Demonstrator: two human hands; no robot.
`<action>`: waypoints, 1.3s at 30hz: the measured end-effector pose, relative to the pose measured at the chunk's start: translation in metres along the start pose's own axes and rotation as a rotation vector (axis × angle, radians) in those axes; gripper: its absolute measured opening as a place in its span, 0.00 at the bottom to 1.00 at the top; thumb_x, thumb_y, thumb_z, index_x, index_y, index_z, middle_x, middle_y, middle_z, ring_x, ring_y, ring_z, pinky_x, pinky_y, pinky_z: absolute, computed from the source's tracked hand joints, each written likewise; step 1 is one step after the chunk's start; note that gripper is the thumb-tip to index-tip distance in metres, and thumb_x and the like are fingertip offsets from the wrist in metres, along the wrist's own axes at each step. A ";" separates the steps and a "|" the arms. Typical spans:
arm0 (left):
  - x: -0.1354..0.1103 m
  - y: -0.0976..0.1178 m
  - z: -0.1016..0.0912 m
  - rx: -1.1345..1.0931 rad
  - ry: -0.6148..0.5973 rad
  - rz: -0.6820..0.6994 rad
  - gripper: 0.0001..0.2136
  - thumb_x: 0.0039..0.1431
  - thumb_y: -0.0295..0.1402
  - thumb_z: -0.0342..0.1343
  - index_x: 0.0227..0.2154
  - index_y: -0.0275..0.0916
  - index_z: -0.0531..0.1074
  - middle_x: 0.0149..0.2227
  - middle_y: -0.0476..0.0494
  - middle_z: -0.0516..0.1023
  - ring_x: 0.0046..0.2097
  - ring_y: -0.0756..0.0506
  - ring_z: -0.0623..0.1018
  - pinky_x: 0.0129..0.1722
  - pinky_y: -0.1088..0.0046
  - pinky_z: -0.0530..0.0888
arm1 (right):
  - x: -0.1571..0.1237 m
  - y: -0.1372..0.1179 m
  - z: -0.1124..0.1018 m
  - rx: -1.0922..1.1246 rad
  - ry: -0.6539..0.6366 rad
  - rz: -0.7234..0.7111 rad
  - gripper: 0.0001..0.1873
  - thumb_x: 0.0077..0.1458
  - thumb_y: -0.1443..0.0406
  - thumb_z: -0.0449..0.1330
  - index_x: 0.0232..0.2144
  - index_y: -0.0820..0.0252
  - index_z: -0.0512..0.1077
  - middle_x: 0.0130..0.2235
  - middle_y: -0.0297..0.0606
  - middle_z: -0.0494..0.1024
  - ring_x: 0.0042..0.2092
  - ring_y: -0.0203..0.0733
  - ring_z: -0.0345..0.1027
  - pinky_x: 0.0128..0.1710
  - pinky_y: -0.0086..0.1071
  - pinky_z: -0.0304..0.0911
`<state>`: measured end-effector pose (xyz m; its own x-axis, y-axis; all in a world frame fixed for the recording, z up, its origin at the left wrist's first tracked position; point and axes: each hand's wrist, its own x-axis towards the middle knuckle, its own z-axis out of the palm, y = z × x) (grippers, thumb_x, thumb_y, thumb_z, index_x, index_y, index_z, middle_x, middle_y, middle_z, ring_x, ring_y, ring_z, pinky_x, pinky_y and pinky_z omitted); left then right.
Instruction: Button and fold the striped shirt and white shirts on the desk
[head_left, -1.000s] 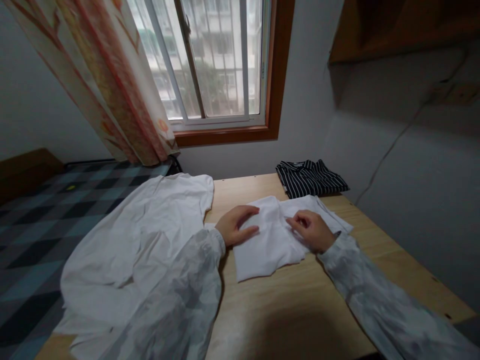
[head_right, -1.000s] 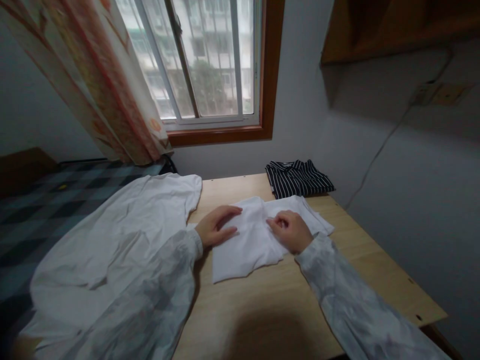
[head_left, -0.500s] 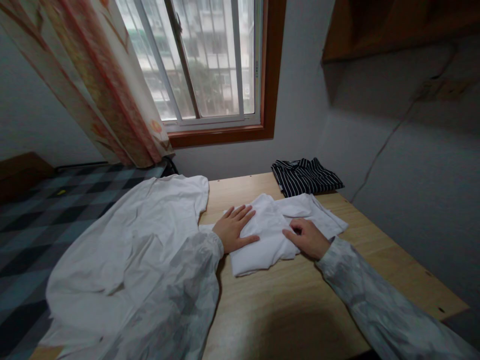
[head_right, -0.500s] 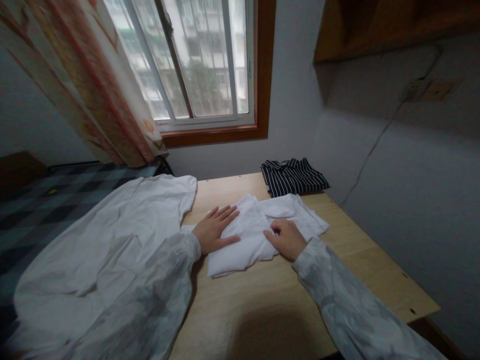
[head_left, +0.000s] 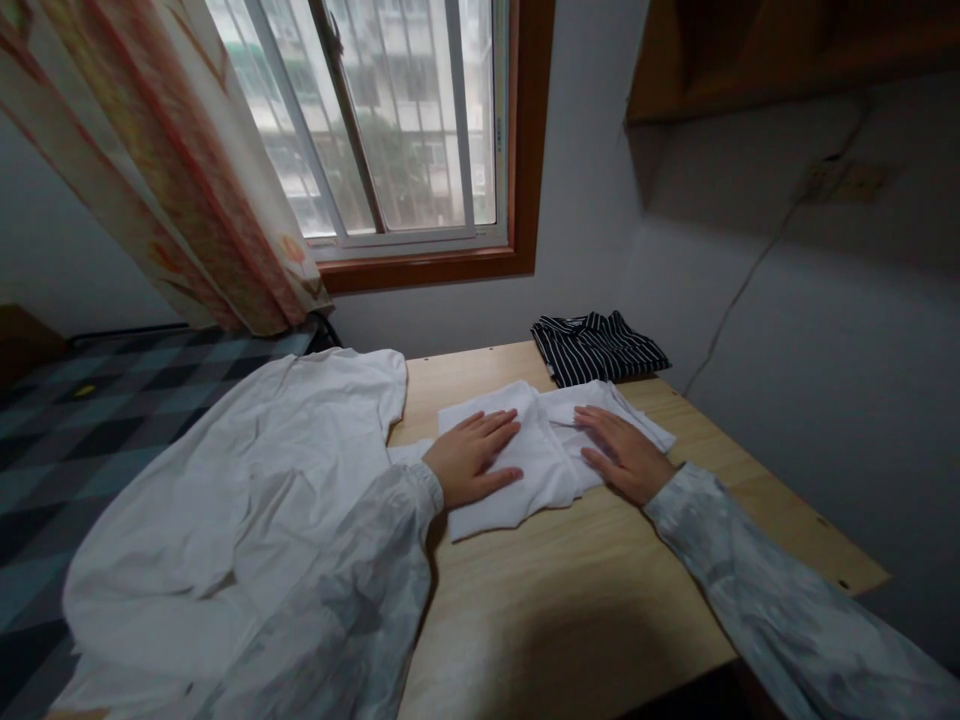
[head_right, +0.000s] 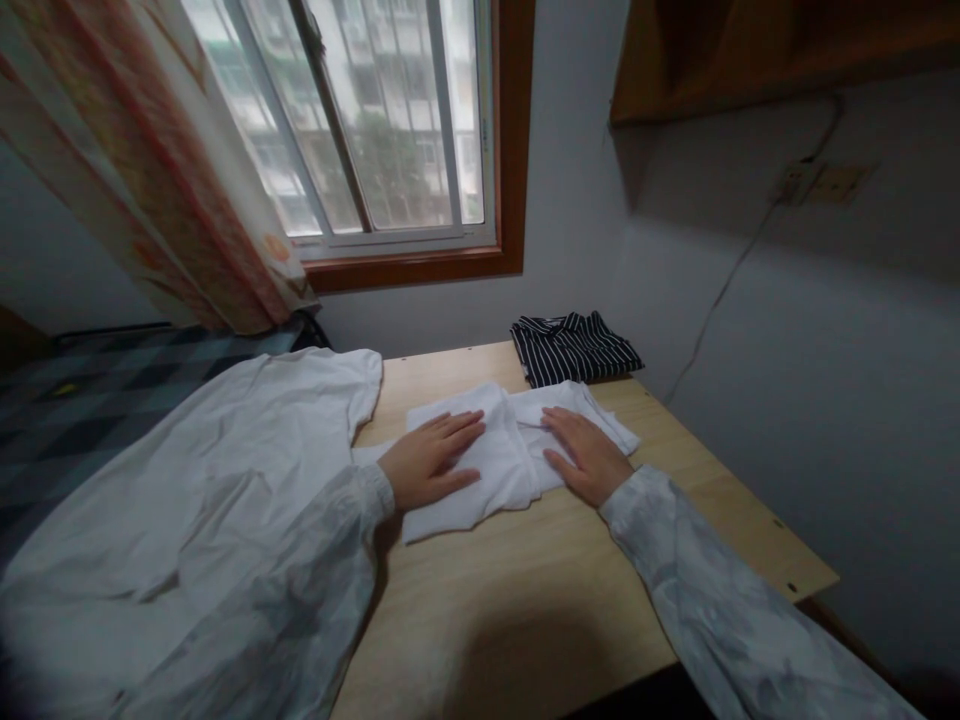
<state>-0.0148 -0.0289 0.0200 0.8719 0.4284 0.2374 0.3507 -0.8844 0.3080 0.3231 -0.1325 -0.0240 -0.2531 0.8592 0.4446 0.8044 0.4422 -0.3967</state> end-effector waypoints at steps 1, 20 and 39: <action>0.000 0.004 0.004 -0.016 -0.002 0.006 0.37 0.68 0.58 0.58 0.74 0.48 0.63 0.77 0.37 0.59 0.76 0.33 0.62 0.77 0.47 0.55 | -0.005 0.006 0.002 -0.043 -0.055 0.013 0.30 0.72 0.53 0.54 0.72 0.54 0.65 0.74 0.48 0.66 0.75 0.56 0.57 0.74 0.56 0.55; -0.001 -0.012 0.029 -0.048 -0.010 -0.115 0.33 0.74 0.55 0.49 0.76 0.48 0.59 0.79 0.40 0.54 0.79 0.37 0.56 0.77 0.51 0.52 | -0.012 -0.035 -0.009 0.006 0.039 0.067 0.16 0.63 0.47 0.66 0.34 0.51 0.78 0.44 0.45 0.80 0.50 0.57 0.71 0.54 0.51 0.65; -0.003 -0.004 0.025 0.155 -0.018 -0.165 0.51 0.61 0.72 0.50 0.77 0.43 0.56 0.79 0.35 0.52 0.79 0.30 0.54 0.78 0.45 0.48 | -0.018 -0.021 0.000 0.067 0.049 -0.051 0.12 0.64 0.55 0.67 0.35 0.55 0.72 0.31 0.35 0.74 0.36 0.47 0.70 0.42 0.43 0.66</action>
<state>-0.0099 -0.0311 -0.0050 0.8035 0.5678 0.1789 0.5366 -0.8209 0.1954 0.3107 -0.1569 -0.0236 -0.2646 0.8223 0.5038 0.7533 0.5024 -0.4244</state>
